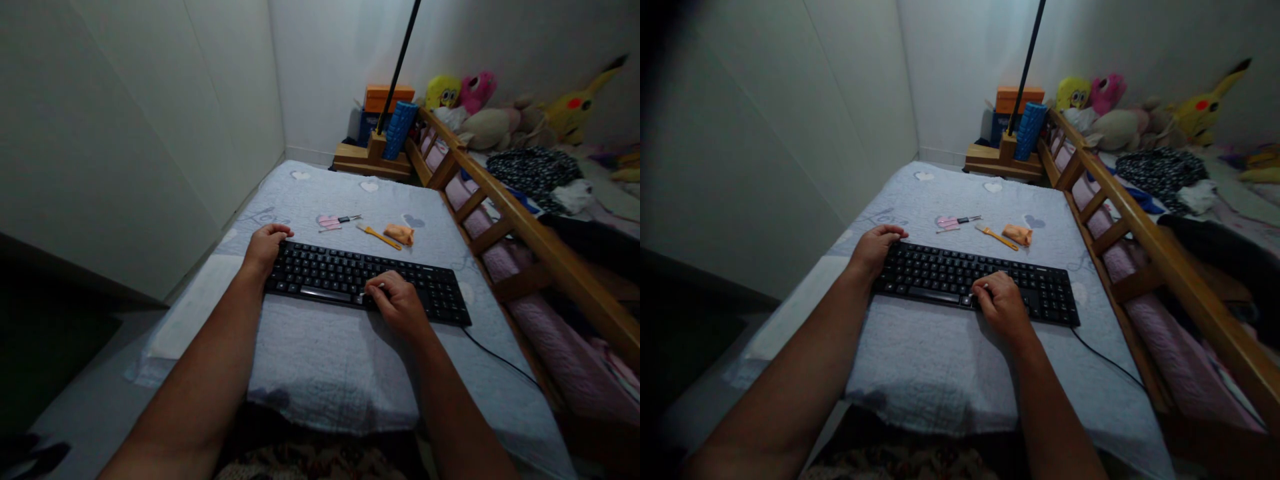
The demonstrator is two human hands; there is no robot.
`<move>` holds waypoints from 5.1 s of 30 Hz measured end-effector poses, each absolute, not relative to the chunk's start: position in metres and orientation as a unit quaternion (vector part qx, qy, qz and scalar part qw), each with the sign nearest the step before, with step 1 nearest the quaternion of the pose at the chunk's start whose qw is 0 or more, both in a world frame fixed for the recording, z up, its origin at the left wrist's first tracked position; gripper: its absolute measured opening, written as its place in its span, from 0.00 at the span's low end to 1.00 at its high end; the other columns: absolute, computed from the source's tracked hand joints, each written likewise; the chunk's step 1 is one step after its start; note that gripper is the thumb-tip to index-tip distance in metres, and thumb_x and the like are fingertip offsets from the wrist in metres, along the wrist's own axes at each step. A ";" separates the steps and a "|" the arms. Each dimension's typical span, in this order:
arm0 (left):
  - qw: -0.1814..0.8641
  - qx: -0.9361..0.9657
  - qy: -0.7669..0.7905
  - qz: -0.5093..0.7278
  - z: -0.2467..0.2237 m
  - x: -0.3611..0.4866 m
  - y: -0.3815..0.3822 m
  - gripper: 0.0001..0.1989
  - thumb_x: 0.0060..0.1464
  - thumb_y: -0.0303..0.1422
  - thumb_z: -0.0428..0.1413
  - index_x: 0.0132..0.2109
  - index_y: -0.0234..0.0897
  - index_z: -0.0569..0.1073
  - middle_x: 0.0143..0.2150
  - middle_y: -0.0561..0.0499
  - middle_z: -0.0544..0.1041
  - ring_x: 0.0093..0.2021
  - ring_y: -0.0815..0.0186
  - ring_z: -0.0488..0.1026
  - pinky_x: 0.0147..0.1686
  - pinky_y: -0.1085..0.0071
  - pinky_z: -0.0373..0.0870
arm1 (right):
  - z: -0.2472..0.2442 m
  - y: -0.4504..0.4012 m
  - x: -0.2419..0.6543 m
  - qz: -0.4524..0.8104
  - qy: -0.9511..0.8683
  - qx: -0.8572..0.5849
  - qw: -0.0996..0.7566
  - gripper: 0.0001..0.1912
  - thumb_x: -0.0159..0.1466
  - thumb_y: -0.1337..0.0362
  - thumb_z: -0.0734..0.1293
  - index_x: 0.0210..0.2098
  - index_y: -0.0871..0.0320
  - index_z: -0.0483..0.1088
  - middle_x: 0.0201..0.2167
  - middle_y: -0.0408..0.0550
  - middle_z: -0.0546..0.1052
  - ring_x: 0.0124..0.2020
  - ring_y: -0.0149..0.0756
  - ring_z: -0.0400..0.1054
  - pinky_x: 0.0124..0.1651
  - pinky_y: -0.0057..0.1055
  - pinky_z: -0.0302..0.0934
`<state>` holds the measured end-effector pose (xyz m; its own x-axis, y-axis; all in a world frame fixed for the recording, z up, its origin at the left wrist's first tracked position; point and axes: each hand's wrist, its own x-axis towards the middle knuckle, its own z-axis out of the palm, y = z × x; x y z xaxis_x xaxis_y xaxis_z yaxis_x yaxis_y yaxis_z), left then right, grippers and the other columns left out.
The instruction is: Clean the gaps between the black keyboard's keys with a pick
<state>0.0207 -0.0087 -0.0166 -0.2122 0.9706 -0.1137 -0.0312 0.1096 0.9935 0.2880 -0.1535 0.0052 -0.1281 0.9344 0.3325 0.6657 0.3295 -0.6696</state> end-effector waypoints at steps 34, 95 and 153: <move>0.477 0.411 0.569 0.529 -0.018 0.019 -0.008 0.06 0.40 0.28 0.57 0.31 0.37 0.74 0.34 0.49 0.80 0.35 0.62 0.73 0.44 0.65 0.67 | 0.008 -0.154 0.294 0.181 -0.722 -0.564 0.358 0.09 0.65 0.67 0.63 0.30 0.55 0.73 0.30 0.48 0.78 0.37 0.41 0.71 0.43 0.39 0.62; 0.478 0.407 0.568 0.532 -0.017 0.021 -0.008 0.05 0.41 0.27 0.57 0.31 0.37 0.74 0.33 0.49 0.79 0.36 0.62 0.74 0.45 0.65 0.67 | 0.005 -0.153 0.290 0.182 -0.727 -0.552 0.365 0.09 0.65 0.67 0.63 0.31 0.56 0.74 0.31 0.49 0.77 0.37 0.41 0.70 0.42 0.38 0.61; 0.472 0.415 0.573 0.525 -0.017 0.020 -0.008 0.06 0.42 0.28 0.57 0.32 0.37 0.75 0.35 0.48 0.80 0.37 0.61 0.74 0.44 0.64 0.67 | 0.004 -0.153 0.285 0.178 -0.733 -0.542 0.370 0.09 0.65 0.68 0.63 0.32 0.56 0.74 0.31 0.49 0.78 0.38 0.42 0.70 0.43 0.39 0.62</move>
<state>0.0202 -0.0081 -0.0174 -0.2090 0.9722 -0.1056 -0.0201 0.1037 0.9944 0.2851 -0.1528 0.0039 -0.1394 0.9262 0.3502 0.6626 0.3501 -0.6621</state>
